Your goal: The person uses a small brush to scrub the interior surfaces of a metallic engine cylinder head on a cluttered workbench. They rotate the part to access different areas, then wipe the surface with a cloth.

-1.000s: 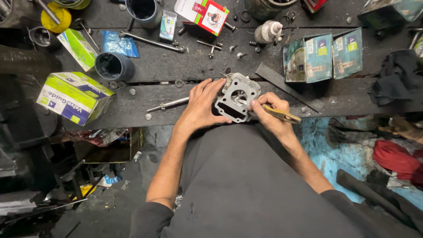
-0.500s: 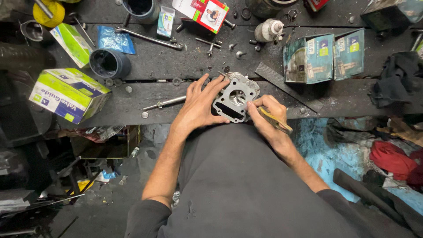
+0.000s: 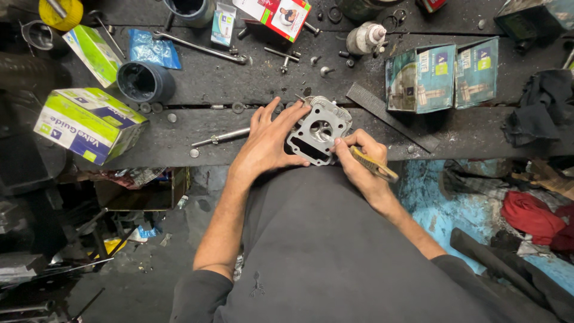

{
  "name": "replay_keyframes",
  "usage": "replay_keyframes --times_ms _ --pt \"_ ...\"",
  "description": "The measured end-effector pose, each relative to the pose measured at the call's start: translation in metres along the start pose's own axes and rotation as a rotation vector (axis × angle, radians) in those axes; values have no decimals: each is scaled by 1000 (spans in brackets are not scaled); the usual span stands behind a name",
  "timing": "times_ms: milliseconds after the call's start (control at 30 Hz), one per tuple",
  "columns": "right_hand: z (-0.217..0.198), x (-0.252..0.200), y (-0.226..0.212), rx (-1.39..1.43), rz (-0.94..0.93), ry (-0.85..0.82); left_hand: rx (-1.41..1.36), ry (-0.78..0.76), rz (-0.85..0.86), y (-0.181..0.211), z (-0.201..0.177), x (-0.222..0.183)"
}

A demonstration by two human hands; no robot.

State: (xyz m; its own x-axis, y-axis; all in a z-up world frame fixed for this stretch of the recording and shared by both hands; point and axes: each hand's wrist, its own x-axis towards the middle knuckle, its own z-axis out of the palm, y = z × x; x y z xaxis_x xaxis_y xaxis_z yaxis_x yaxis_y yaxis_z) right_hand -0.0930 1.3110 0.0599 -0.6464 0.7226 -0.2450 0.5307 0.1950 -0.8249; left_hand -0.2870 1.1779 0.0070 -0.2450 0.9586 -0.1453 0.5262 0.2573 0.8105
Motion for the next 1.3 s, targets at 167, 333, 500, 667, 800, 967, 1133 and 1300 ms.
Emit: replay_keyframes --times_ms 167,333,500,667,800,967,1133,1300 --pt "-3 -1 -5 -5 -167 23 -2 9 7 -1 1 -1" --pt "-2 3 6 45 -41 -15 -6 12 4 -1 2 -1" --pt "0 7 23 308 106 -89 -8 3 -7 -2 2 -1" --pt "2 6 34 300 113 -90 -16 -13 -19 -2 0 1" --pt "4 6 38 360 129 -100 -10 -23 -27 -1 0 2" --pt "7 0 27 244 68 -73 32 -15 -24 1 -2 3" --pt "5 -2 5 102 58 -19 22 -18 -22 2 -4 4" --pt "-3 -4 -13 -30 -147 -6 12 -18 -31 2 -4 3"
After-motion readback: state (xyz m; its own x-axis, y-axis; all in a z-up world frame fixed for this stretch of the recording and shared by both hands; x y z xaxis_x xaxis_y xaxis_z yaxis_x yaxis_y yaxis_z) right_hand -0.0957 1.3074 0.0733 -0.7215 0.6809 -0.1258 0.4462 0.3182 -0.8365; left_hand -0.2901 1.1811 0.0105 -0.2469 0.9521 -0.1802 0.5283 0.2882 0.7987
